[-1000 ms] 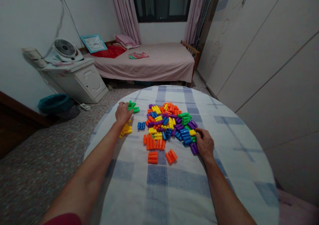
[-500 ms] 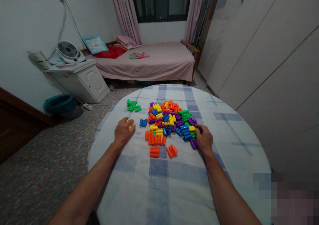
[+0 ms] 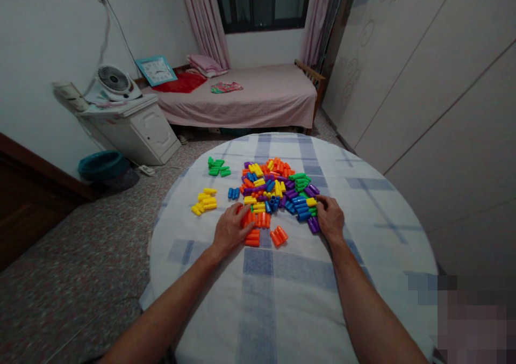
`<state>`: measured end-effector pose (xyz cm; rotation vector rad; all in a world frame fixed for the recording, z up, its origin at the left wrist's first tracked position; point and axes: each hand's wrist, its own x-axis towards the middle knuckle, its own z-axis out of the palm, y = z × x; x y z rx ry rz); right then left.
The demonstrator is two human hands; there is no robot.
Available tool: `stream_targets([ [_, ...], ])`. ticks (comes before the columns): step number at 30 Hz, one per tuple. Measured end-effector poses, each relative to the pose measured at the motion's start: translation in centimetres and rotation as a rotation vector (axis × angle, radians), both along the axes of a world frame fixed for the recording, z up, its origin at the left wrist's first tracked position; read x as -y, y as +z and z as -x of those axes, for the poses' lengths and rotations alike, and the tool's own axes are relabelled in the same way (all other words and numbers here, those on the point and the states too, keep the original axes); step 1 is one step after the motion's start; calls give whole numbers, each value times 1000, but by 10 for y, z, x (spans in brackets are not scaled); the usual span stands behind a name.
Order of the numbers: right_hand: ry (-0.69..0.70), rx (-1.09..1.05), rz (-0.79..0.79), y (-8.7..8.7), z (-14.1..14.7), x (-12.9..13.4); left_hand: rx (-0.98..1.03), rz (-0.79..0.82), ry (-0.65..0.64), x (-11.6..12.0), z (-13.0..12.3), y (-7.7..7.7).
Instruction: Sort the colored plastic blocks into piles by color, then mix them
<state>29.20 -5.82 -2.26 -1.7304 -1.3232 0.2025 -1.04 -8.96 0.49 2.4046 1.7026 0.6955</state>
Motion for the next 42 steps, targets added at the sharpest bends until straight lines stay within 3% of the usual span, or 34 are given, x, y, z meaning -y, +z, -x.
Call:
stream_targets([
  [4,1,-1,-7,-1,0,0,106,76,54,-5,-3,1],
  [11,14,-24,15,0,0,1,514,194,153,-9,-1,-3],
  [15,11,-14,7,0,0,1,635,254,206,-6,10,5],
  [18,-2,-6,12,0,0,0,592,262,153,2,14,13],
  [20,-7,-5,17,0,0,0,492,244,40,12,11,14],
  [24,-9,-1,17,0,0,0,214,133,-128,32,-8,8],
  [31,-3,1,-4,-1,0,0,-5,11,-206,51,-30,-6],
  [35,-9,-10,12,0,0,0,-26,17,-214,52,-36,-6],
  [42,13,-9,-5,0,-1,-1,-50,58,-328,32,-43,-3],
])
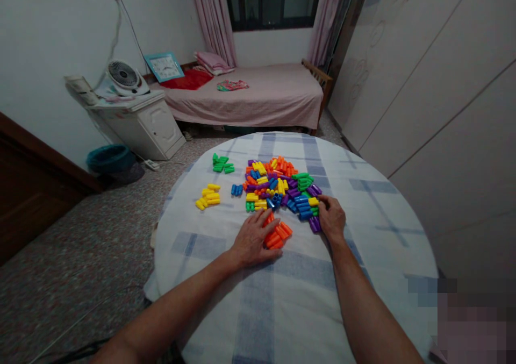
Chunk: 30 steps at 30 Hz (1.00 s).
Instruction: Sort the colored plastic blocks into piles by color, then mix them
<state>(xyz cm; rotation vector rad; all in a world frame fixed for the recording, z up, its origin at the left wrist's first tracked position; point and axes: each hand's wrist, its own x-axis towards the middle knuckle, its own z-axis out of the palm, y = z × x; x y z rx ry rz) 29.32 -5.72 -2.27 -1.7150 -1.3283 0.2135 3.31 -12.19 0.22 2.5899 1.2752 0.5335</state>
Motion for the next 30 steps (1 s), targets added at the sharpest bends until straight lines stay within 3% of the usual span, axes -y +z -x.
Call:
stream_targets([
  [8,3,2,-3,-2,0,0,20,-46,104,4,7,2],
  [13,0,-3,18,0,0,1,-37,-77,93,9,39,8],
  [22,-15,8,20,1,0,1,-110,-160,324,-2,97,2],
  [26,-14,-4,20,-1,0,1,-109,-226,348,-4,92,7],
  [30,-5,-1,16,-3,0,0,62,-250,353,-7,49,17],
])
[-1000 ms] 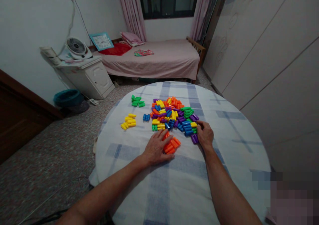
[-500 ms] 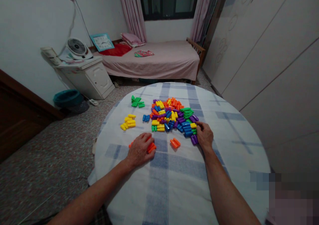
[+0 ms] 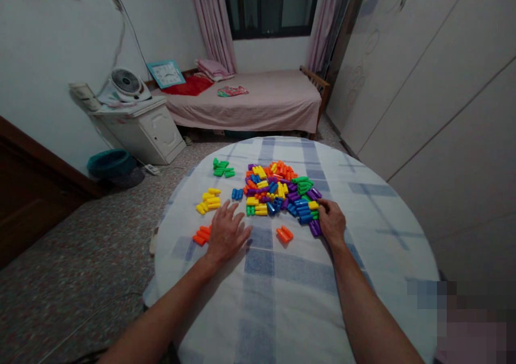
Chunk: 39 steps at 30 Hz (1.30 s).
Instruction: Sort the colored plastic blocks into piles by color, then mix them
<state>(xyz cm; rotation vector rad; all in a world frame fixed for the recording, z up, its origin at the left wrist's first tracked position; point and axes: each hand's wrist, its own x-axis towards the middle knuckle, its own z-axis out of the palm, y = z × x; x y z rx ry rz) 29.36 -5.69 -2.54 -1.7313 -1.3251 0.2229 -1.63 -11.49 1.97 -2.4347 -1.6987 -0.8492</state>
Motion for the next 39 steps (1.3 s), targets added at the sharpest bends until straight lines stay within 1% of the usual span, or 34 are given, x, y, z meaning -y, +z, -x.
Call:
stream_targets([
  [3,12,-1,-1,0,-1,0,285,61,-111,-12,-46,-2],
  [4,15,-8,-3,0,-1,0,380,86,-115,-18,-59,-5],
  [6,22,-28,-11,0,-1,1,535,121,-83,-30,-79,-13],
  [8,27,-53,-22,2,0,2,615,125,-44,-39,-89,-19],
  [11,48,-92,-44,6,2,4,610,114,-35,-47,-90,-22],
  [14,152,-115,-71,9,5,6,536,98,-28,-54,-89,-19],
  [16,234,-88,-86,11,5,7,517,24,-3,-60,-89,-19],
  [18,254,-50,-85,10,5,7,561,-67,35,-67,-88,-21],
  [20,215,-40,-69,8,4,6,633,-106,66,-73,-86,-26],
  [24,63,-77,-57,6,2,6,701,-57,61,-80,-79,-31],
  [26,15,-79,-68,7,2,7,712,-35,51,-81,-76,-32],
  [27,21,-80,-71,9,3,8,717,-30,47,-82,-76,-32],
  [31,131,-121,-36,17,6,12,729,-19,37,-84,-75,-32],
  [33,91,-161,-19,18,6,14,735,-11,35,-85,-75,-33],
  [36,-33,-254,-2,18,1,15,742,0,38,-85,-74,-34],
  [39,-59,-305,32,24,-7,15,741,2,36,-85,-74,-35],
])
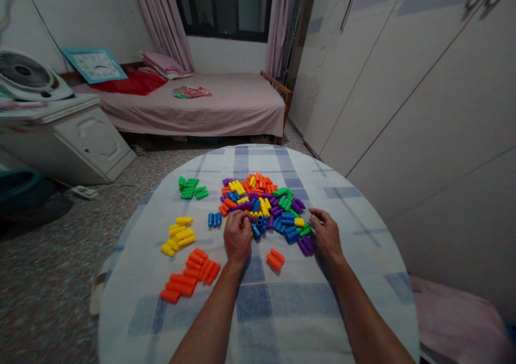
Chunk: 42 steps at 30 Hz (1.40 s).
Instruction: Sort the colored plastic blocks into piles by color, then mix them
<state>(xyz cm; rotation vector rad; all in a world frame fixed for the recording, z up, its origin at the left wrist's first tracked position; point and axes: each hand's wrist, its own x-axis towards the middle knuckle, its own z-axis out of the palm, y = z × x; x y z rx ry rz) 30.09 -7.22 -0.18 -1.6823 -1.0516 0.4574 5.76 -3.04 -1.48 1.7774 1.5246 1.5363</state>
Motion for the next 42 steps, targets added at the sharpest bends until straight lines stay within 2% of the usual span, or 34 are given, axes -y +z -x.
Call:
stream_targets([
  [4,94,107,6,23,-7,-9,2,6,-3,0,0,0],
  [7,307,349,4,38,-7,-31,0,12,-8,0,0,0],
  [9,470,514,48,42,-6,-51,-1,7,-9,0,0,0],
  [13,643,649,179,33,-4,-90,1,12,-16,0,0,-1],
  [17,695,592,164,16,-13,-109,-10,24,-11,0,0,0],
  [21,613,497,127,-2,-29,-97,-13,25,-8,0,-1,1],
  [25,437,445,28,-15,-43,-71,-1,20,-9,0,-1,1],
  [31,238,558,-42,-26,-58,-44,7,27,-15,0,0,2],
  [36,105,695,-8,-28,-74,-46,-3,26,-13,0,0,2],
  [42,-81,784,128,-23,-97,-66,-19,23,-11,0,1,1],
])
